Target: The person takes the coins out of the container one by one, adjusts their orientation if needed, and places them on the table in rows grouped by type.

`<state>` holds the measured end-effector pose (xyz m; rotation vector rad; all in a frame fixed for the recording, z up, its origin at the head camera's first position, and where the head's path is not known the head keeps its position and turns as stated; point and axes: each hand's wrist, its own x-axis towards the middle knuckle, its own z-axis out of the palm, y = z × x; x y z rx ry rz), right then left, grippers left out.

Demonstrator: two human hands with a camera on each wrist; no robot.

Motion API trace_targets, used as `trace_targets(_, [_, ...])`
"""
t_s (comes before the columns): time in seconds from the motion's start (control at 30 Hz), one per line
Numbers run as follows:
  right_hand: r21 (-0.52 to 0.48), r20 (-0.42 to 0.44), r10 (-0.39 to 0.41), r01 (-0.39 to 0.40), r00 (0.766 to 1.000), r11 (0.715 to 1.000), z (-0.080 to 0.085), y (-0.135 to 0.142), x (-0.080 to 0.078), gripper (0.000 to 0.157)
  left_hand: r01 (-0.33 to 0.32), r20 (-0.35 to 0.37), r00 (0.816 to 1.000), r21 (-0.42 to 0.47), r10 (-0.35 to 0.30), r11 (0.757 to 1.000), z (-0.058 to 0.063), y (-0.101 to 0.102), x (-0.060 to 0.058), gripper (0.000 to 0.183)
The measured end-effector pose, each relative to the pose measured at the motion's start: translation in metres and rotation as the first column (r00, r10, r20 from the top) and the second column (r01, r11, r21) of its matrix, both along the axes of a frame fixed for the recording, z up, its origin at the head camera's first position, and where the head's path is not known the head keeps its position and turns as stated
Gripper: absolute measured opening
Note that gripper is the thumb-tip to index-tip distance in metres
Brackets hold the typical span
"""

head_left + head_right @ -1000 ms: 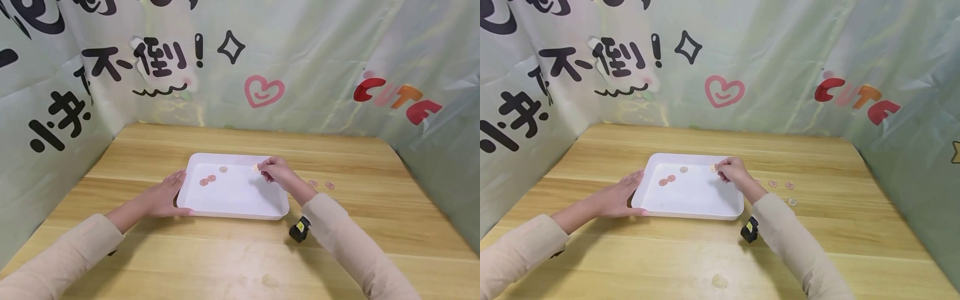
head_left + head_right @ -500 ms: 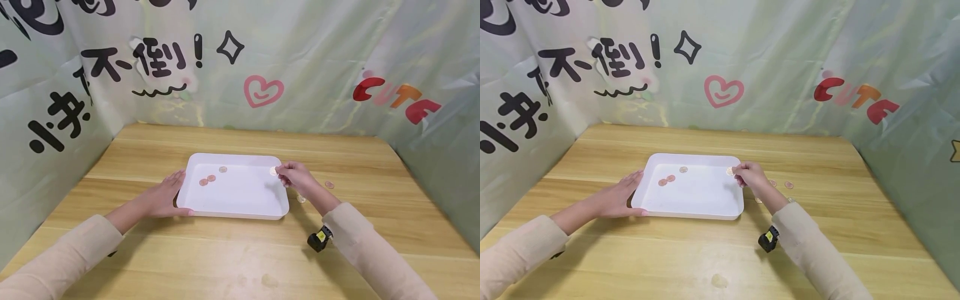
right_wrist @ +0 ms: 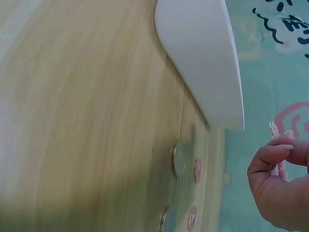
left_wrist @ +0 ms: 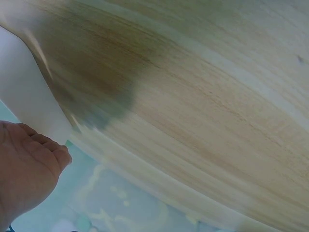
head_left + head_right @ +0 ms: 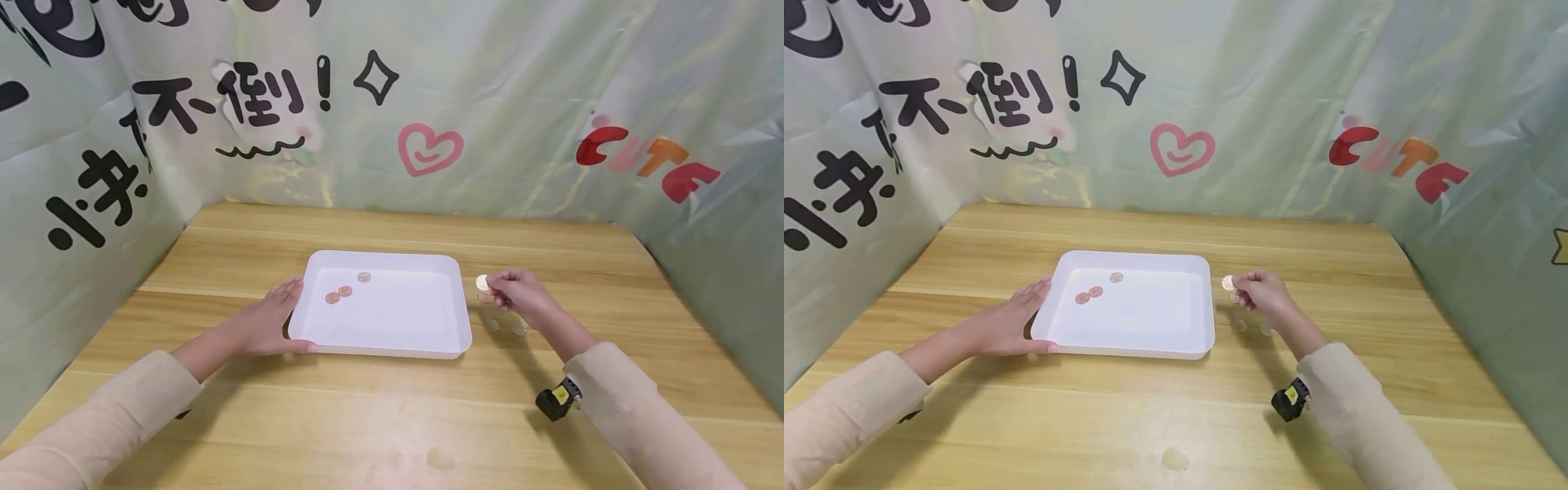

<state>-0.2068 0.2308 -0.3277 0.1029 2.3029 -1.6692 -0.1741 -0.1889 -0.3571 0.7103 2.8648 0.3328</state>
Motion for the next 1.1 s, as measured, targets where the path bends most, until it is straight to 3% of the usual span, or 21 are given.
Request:
trace_targets(0.77, [-0.031, 0.04, -0.046, 0.047, 0.998, 0.998, -0.01, 0.078, 0.02, 0.018, 0.003, 0.003, 1.0, -0.001, -0.003, 1.0, 0.001, 0.0, 0.001, 0.113])
trace_targets(0.97, [0.063, 0.047, -0.033, 0.03, 0.998, 0.998, -0.017, 0.101, 0.025, 0.019, 0.005, -0.001, 1.0, -0.003, -0.005, 1.0, -0.001, -0.001, 0.001, 0.112])
trace_targets(1.1, [0.158, 0.098, -0.032, 0.017, 0.995, 0.987, -0.021, 0.116, 0.029, 0.024, 0.004, -0.004, 1.0, -0.003, -0.004, 1.0, 0.0, -0.001, 0.001, 0.112])
